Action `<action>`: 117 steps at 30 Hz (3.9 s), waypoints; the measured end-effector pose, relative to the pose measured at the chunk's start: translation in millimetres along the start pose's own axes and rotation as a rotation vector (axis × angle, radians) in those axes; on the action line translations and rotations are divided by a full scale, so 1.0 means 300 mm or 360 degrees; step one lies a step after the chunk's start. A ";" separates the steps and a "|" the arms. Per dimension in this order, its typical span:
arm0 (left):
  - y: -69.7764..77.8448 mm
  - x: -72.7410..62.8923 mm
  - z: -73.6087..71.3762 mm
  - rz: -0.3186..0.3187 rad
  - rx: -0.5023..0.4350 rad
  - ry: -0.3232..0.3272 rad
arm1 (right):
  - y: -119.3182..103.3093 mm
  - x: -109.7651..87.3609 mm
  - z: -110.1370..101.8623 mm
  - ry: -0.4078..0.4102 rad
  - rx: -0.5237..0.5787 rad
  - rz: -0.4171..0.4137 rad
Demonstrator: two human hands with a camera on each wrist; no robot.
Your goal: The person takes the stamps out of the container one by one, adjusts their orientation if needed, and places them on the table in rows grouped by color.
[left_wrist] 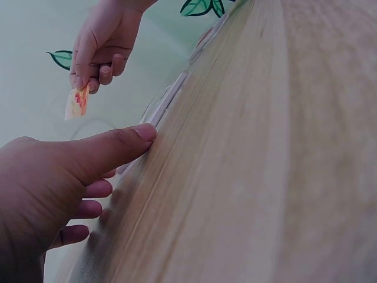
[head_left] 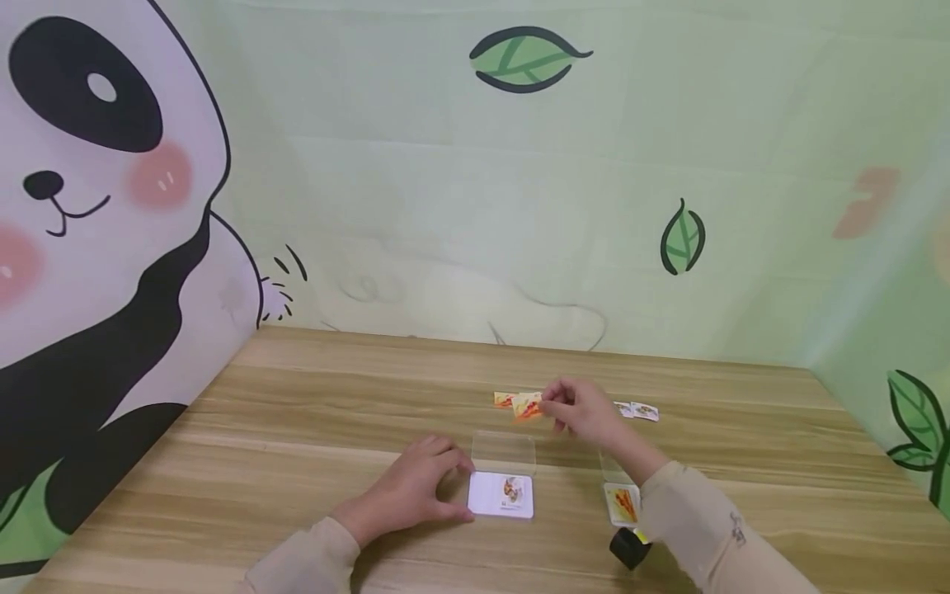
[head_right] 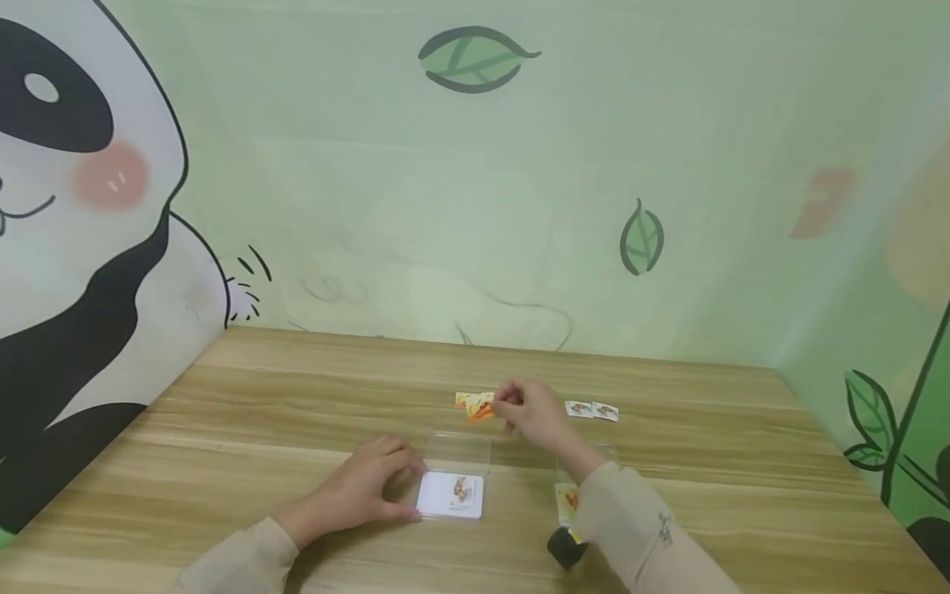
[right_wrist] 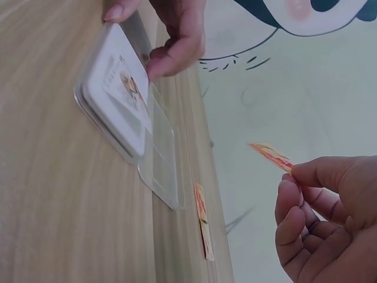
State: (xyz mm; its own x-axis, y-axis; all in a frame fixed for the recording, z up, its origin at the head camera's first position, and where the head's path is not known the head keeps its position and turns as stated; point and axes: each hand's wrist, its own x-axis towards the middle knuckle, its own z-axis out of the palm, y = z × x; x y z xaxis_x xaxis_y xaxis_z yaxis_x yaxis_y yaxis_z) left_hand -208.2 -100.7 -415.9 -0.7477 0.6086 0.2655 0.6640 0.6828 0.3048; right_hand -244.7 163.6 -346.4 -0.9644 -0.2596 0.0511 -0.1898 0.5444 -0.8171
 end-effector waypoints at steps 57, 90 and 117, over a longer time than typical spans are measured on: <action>-0.003 -0.003 -0.002 0.0000 0.0030 -0.0018 | 0.198 0.143 -0.082 0.0171 0.0025 0.0361; -0.001 -0.006 -0.004 -0.0018 0.0015 -0.0038 | 0.223 0.169 -0.059 0.0167 -0.0190 0.0423; -0.001 -0.004 -0.005 -0.0024 0.0029 -0.0037 | 0.218 0.152 -0.079 0.0160 -0.0279 0.0411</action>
State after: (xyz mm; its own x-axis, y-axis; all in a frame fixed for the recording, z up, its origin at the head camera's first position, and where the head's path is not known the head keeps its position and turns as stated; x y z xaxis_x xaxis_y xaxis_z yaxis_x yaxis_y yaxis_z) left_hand -207.5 -102.3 -415.1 -0.7577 0.6071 0.2396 0.6526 0.6992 0.2921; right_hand -305.6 206.2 -384.1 -0.9965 -0.0197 -0.0814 0.0431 0.7132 -0.6997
